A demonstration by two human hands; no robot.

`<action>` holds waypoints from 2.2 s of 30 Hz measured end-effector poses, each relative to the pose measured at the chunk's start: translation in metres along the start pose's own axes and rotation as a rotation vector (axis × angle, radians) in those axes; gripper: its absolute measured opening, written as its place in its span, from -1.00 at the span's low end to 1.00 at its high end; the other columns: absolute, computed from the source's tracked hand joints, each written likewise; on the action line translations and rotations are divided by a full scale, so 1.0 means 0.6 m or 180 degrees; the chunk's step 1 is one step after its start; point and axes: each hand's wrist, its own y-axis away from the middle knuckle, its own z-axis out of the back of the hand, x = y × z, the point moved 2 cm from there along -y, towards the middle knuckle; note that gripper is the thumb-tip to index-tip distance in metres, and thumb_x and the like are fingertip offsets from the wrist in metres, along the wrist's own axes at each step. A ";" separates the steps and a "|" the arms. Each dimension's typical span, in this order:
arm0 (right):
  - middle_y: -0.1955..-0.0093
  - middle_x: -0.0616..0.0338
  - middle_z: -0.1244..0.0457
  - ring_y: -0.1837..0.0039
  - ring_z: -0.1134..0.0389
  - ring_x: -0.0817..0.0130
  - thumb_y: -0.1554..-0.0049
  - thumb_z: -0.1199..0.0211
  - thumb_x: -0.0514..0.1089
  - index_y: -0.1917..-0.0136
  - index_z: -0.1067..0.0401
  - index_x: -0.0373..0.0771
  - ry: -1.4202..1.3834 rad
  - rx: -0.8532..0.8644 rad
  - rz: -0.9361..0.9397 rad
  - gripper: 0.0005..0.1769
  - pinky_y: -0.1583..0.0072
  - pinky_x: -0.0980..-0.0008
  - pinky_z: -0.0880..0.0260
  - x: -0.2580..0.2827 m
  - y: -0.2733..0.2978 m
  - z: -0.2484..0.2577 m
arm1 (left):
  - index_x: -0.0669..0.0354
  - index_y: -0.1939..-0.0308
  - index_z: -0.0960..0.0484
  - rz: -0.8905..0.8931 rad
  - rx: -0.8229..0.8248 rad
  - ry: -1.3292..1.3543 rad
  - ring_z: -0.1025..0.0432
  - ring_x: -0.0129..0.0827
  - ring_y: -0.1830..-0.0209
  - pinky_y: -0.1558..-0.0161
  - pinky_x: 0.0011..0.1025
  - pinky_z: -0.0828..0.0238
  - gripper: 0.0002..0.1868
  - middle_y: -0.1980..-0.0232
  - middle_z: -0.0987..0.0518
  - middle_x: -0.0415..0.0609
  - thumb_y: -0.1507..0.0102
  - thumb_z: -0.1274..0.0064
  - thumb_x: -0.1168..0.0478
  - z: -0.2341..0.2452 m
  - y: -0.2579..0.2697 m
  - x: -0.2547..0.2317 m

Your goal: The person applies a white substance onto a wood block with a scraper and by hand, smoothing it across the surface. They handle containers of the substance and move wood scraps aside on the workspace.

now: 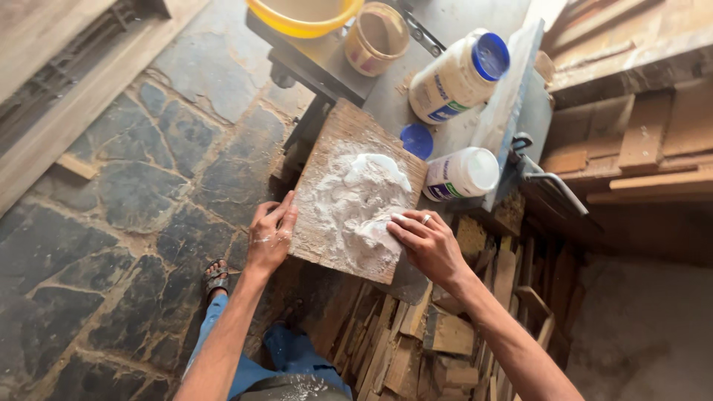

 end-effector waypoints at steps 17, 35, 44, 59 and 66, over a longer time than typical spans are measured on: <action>-0.29 0.24 -0.36 -0.37 -0.29 0.23 0.16 -0.43 -0.24 -0.20 -0.54 -0.04 0.0326 0.1011 0.1037 -0.40 -0.44 0.15 -0.23 0.000 -0.075 -0.011 | 0.00 -0.30 -0.60 0.0083 -0.0017 0.0481 -0.51 -0.02 -0.08 -0.08 -0.19 -0.44 -0.55 -0.13 -0.57 0.23 -0.42 0.14 -0.04 -0.014 -0.004 0.023; 0.47 -0.15 -0.30 0.42 -0.38 0.17 0.05 -0.25 -0.17 0.37 -0.47 -0.41 -0.0724 -0.1078 -0.4423 -0.78 0.25 0.22 -0.34 0.097 -0.003 -0.106 | 0.21 -0.41 -0.47 -0.0335 0.0467 0.0198 -0.50 0.00 0.00 -0.08 -0.16 -0.42 -0.52 -0.05 -0.61 0.24 -0.49 0.19 0.07 0.014 -0.006 -0.006; 0.35 0.01 -0.36 0.35 -0.32 0.31 -0.03 -0.32 -0.38 0.34 -0.49 -0.41 -0.2648 -0.2198 -0.5060 -0.88 0.29 0.34 -0.27 0.040 -0.031 -0.109 | 0.25 -0.41 -0.47 -0.0300 0.0556 0.0108 -0.51 0.05 -0.06 -0.09 -0.16 -0.45 -0.50 -0.17 -0.55 0.32 -0.46 0.18 0.08 0.018 -0.014 -0.002; -0.12 -0.02 -0.42 -0.02 -0.47 0.18 -0.09 -0.41 -0.24 -0.20 -0.54 -0.23 0.0488 -0.0038 -0.0873 -0.62 -0.03 0.26 -0.55 0.054 0.023 -0.057 | 0.23 -0.40 -0.48 -0.0204 0.0562 0.0231 -0.51 0.02 -0.01 -0.02 -0.17 -0.47 -0.50 -0.14 -0.55 0.29 -0.44 0.16 0.08 0.018 -0.012 -0.003; -0.18 0.13 -0.39 -0.22 -0.41 0.16 0.07 -0.32 -0.40 -0.21 -0.54 -0.19 0.0591 -0.0091 -0.0775 -0.46 -0.22 0.22 -0.47 -0.012 -0.038 -0.043 | 0.24 -0.38 -0.49 -0.0229 0.0459 0.0278 -0.52 0.02 -0.05 -0.07 -0.20 -0.46 -0.53 -0.15 -0.55 0.30 -0.44 0.15 0.10 0.017 -0.015 -0.009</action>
